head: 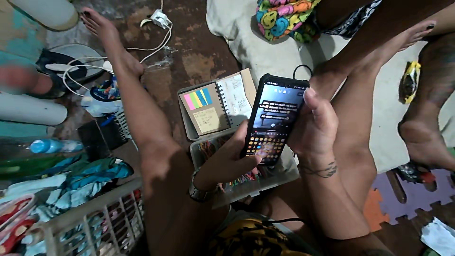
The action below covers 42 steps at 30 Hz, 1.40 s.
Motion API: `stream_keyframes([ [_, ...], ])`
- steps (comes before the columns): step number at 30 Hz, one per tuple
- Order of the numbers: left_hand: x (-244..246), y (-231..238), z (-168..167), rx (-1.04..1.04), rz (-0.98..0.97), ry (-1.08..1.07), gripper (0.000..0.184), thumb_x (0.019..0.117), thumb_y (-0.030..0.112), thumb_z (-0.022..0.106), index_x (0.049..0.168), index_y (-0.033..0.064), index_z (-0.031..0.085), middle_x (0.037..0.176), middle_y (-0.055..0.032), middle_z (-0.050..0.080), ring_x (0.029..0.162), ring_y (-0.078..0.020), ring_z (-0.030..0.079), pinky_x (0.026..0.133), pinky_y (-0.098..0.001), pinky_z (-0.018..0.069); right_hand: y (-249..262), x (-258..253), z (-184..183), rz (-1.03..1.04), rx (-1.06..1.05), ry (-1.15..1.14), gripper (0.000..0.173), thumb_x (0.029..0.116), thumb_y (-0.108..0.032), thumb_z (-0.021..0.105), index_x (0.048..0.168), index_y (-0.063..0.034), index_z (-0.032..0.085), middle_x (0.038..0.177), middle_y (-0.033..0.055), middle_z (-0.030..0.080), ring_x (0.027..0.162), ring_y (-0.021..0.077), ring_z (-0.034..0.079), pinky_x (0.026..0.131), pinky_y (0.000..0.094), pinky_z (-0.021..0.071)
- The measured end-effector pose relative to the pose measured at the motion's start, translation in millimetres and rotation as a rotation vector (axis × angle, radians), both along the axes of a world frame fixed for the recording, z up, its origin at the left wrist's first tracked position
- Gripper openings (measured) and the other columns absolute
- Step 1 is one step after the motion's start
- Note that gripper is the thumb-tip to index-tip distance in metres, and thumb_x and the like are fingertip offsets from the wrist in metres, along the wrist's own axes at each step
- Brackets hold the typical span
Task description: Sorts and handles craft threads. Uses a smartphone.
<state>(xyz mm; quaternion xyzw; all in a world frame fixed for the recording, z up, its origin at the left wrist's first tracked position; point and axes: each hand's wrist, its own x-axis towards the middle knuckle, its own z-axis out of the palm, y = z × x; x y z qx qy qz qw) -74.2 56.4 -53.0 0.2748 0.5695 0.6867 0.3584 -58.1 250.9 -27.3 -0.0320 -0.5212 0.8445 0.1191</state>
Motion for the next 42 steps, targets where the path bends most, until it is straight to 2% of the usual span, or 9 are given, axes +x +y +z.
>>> stream_keyframes([
  [5, 0, -2, -1, 0.076, -0.017, -0.05, 0.063, 0.095, 0.011, 0.057, 0.151, 0.0126, 0.027, 0.119, 0.0015, 0.065, 0.089, -0.0071, 0.07, 0.068, -0.0228, 0.0613, 1, -1, 3, 0.058, 0.021, 0.013, 0.032, 0.1064, -0.025, 0.032, 0.129, -0.0151, 0.051, 0.107, 0.0009, 0.069, 0.094, 0.0097, 0.07, 0.079, 0.0298, 0.0613],
  [7, 1, -1, 0, 0.106, 0.008, -0.09, 0.061, 0.0939, 0.009, 0.057, 0.149, 0.015, 0.029, 0.116, 0.0022, 0.066, 0.088, -0.0076, 0.07, 0.067, -0.0231, 0.0615, 3, -1, 3, 0.123, 0.01, 0.034, 0.033, 0.102, -0.024, 0.037, 0.131, -0.0169, 0.05, 0.109, -0.0003, 0.068, 0.095, 0.009, 0.069, 0.078, 0.029, 0.0612],
  [10, 3, 1, 2, 0.131, 0.079, -0.119, 0.06, 0.0927, 0.006, 0.056, 0.147, 0.019, 0.034, 0.111, 0.0025, 0.066, 0.085, -0.0082, 0.07, 0.066, -0.024, 0.0614, 3, 1, 1, 0.216, 0.039, 0.046, 0.044, 0.0941, -0.013, 0.042, 0.137, -0.02, 0.046, 0.114, -0.003, 0.067, 0.096, 0.0062, 0.068, 0.078, 0.0264, 0.0601],
  [15, 1, 3, -2, 0.238, 0.091, -0.167, 0.066, 0.0923, 0.004, 0.054, 0.149, 0.0204, 0.025, 0.12, -0.0032, 0.065, 0.09, -0.0147, 0.071, 0.066, -0.0277, 0.0626, -4, 3, 1, 0.238, 0.129, -0.012, 0.058, 0.0884, -0.001, 0.052, 0.143, -0.0176, 0.041, 0.116, -0.0007, 0.068, 0.098, 0.0076, 0.07, 0.081, 0.0266, 0.0614],
  [19, 1, 4, -5, 0.262, 0.084, -0.161, 0.066, 0.0934, 0.005, 0.056, 0.149, 0.0199, 0.023, 0.121, -0.002, 0.065, 0.087, -0.0131, 0.071, 0.065, -0.0259, 0.062, -5, 2, 1, 0.204, 0.194, -0.031, 0.059, 0.0873, 0.004, 0.058, 0.14, -0.0165, 0.042, 0.114, -0.0004, 0.069, 0.095, 0.0085, 0.071, 0.078, 0.0264, 0.0623],
  [23, 2, 4, -5, 0.242, 0.099, -0.147, 0.066, 0.0936, 0.005, 0.057, 0.148, 0.0204, 0.024, 0.12, -0.0006, 0.066, 0.084, -0.0121, 0.071, 0.063, -0.0252, 0.0619, -8, 1, 4, 0.175, 0.18, -0.086, 0.046, 0.0965, -0.004, 0.044, 0.14, -0.0185, 0.045, 0.111, -0.001, 0.069, 0.093, 0.0071, 0.07, 0.077, 0.0266, 0.0617],
  [25, 3, 4, -1, 0.188, 0.126, -0.144, 0.065, 0.0932, 0.001, 0.054, 0.149, 0.0187, 0.024, 0.116, -0.0018, 0.066, 0.081, -0.0121, 0.071, 0.062, -0.0251, 0.062, -9, 1, 4, 0.176, 0.173, -0.085, 0.045, 0.0981, -0.006, 0.042, 0.141, -0.0184, 0.044, 0.112, -0.001, 0.068, 0.093, 0.0068, 0.07, 0.078, 0.0264, 0.0615],
  [31, 5, 6, 2, 0.134, 0.175, -0.108, 0.059, 0.0966, 0.001, 0.049, 0.148, 0.019, 0.026, 0.106, -0.0011, 0.068, 0.072, -0.0102, 0.07, 0.059, -0.0238, 0.0612, -9, 1, 2, 0.179, 0.213, -0.045, 0.056, 0.0922, 0.003, 0.054, 0.143, -0.0173, 0.041, 0.116, -0.0023, 0.068, 0.097, 0.0059, 0.07, 0.08, 0.024, 0.061],
  [42, 5, 10, 2, 0.145, 0.2, -0.081, 0.053, 0.0989, 0.001, 0.048, 0.146, 0.0169, 0.028, 0.107, -0.0022, 0.067, 0.069, -0.0094, 0.069, 0.055, -0.0234, 0.0602, -9, 2, 1, 0.169, 0.29, -0.023, 0.07, 0.0843, 0.005, 0.064, 0.145, -0.0173, 0.037, 0.119, -0.0025, 0.066, 0.1, 0.0065, 0.069, 0.081, 0.0233, 0.0611],
])
